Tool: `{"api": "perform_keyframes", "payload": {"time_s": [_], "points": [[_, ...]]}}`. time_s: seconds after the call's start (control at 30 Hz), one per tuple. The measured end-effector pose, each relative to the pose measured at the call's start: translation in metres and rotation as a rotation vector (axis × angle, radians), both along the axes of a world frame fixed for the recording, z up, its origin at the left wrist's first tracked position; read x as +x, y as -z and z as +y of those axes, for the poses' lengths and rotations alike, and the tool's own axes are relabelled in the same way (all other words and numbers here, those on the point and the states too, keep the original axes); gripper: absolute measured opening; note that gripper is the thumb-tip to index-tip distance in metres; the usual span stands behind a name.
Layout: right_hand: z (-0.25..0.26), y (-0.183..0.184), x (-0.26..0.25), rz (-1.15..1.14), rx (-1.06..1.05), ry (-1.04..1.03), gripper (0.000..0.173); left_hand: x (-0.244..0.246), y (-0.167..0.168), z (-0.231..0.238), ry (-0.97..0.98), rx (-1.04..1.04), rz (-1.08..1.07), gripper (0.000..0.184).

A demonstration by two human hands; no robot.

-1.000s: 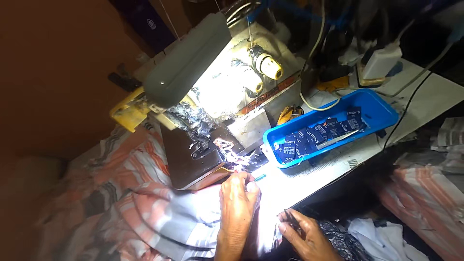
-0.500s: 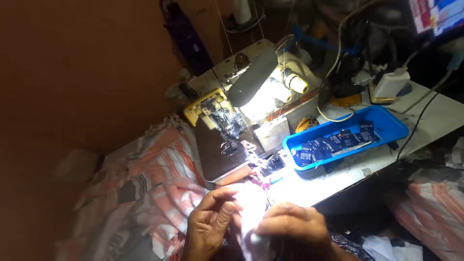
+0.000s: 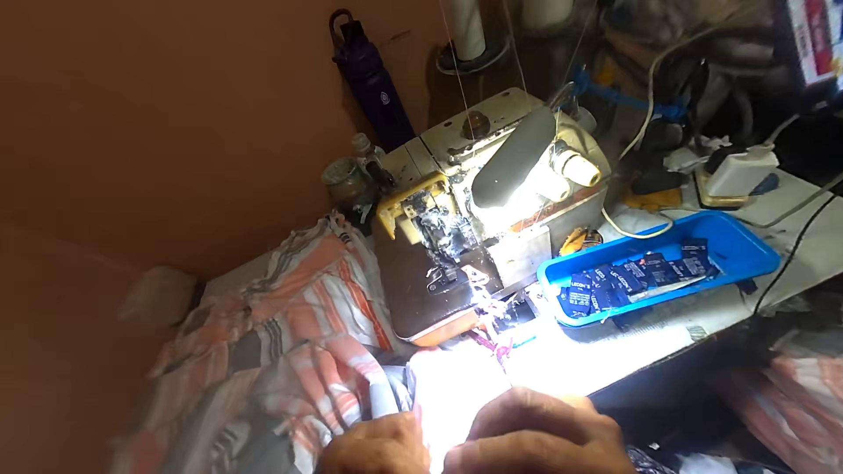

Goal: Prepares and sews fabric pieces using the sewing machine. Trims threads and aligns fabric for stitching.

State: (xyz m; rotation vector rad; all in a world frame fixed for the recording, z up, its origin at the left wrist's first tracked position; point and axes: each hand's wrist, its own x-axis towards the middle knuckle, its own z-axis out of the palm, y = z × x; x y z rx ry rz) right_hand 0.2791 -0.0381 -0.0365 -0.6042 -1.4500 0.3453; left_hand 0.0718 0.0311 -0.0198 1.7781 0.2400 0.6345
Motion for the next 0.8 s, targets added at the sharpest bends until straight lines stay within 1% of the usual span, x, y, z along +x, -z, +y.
{"api": "perform_keyframes", "payload": {"time_s": [0.07,0.13,0.2,0.23,0.27,0.3,0.33,0.4,0.43,0.47,0.5,0.57,0.63,0.7,0.8], "points": [[0.002,-0.001,0.006,0.039,-0.010,0.003,0.007,-0.010,0.001,0.004,-0.078,0.057,0.016,0.023],[0.003,0.000,0.012,0.019,-0.018,0.020,0.008,-0.018,-0.003,0.004,-0.242,0.126,0.037,0.020],[0.001,0.003,0.016,-0.036,-0.060,0.047,0.008,-0.029,-0.009,0.010,-0.403,0.133,-0.082,0.019],[0.001,0.005,0.016,-0.065,-0.089,0.049,0.008,-0.039,-0.015,0.018,-0.439,0.114,-0.156,0.020],[0.002,0.009,0.015,-0.081,-0.123,0.017,0.008,-0.049,-0.025,0.025,-0.477,0.121,-0.187,0.024],[0.003,0.013,0.012,-0.062,-0.171,-0.045,0.008,-0.052,-0.037,0.032,-0.516,0.188,-0.179,0.022],[0.005,0.016,0.008,-0.006,-0.245,-0.122,0.010,-0.047,-0.050,0.039,-0.597,0.324,-0.116,0.018],[0.010,0.026,0.003,0.145,-0.468,-0.234,0.013,-0.025,-0.062,0.056,-0.819,0.640,0.118,0.011],[0.014,0.034,0.001,0.217,-0.575,-0.256,0.011,-0.008,-0.059,0.071,-0.888,0.716,0.223,0.016],[0.017,0.043,-0.001,0.284,-0.659,-0.259,0.009,0.010,-0.052,0.087,-0.919,0.722,0.331,0.021],[0.019,0.051,-0.002,0.336,-0.742,-0.255,0.006,0.024,-0.043,0.101,-0.912,0.702,0.435,0.021],[0.013,0.062,-0.001,0.344,-0.892,-0.227,0.007,0.044,-0.022,0.122,-0.834,0.605,0.592,0.016],[-0.002,0.067,0.002,0.343,-0.975,-0.189,0.010,0.058,-0.010,0.126,-0.817,0.521,0.701,0.013],[-0.009,0.065,0.005,0.353,-0.952,-0.153,0.008,0.066,-0.005,0.126,-0.863,0.510,0.709,0.016],[-0.002,0.065,0.011,0.395,-0.936,-0.146,0.011,0.086,-0.004,0.123,-0.933,0.523,0.654,0.032]]}}
